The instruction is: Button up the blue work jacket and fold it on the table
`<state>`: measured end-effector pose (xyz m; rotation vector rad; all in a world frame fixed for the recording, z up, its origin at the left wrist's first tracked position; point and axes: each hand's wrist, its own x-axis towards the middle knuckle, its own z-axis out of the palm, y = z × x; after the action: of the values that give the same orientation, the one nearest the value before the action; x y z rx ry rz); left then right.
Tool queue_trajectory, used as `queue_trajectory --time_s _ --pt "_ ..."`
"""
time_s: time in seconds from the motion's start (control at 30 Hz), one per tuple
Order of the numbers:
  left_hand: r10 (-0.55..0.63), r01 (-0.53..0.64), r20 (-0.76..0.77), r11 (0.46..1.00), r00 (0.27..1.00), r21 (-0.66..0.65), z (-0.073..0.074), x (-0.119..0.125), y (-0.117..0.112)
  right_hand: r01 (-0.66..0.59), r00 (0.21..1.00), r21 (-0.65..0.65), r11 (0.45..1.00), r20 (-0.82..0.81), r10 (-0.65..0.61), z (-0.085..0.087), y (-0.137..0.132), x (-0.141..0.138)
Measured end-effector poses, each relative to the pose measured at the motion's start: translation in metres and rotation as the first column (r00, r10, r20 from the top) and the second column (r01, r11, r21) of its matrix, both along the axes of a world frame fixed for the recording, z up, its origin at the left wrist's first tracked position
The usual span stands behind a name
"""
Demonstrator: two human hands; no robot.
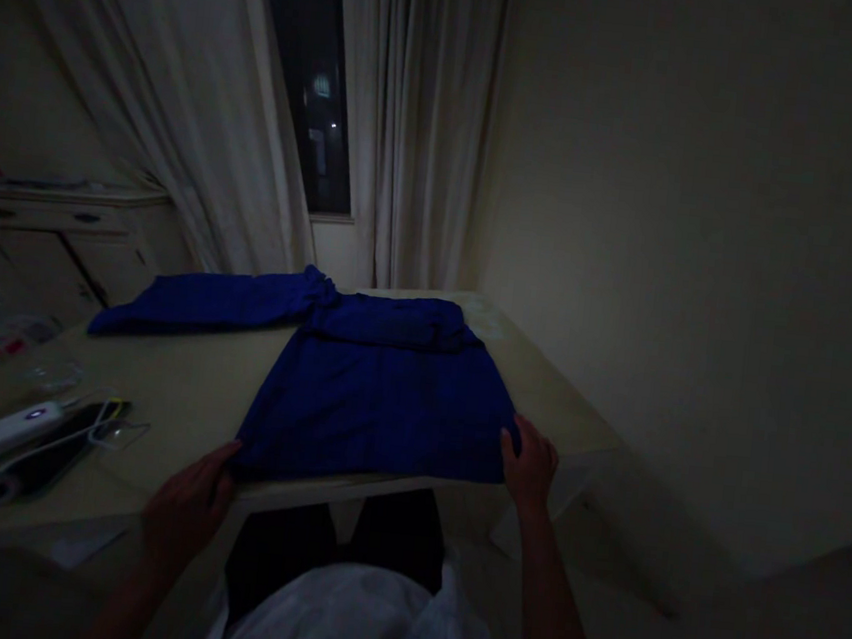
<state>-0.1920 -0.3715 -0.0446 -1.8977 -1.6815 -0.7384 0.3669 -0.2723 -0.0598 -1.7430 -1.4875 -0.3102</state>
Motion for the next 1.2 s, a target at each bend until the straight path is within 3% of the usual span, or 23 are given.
queue_trajectory --time_s 1.2 --pt "0.000 0.002 0.038 0.999 0.999 -0.042 -0.0015 -0.0010 -0.0001 0.017 1.000 -0.005 1.000 -0.024 -0.017 0.0044 -0.0020 -0.0042"
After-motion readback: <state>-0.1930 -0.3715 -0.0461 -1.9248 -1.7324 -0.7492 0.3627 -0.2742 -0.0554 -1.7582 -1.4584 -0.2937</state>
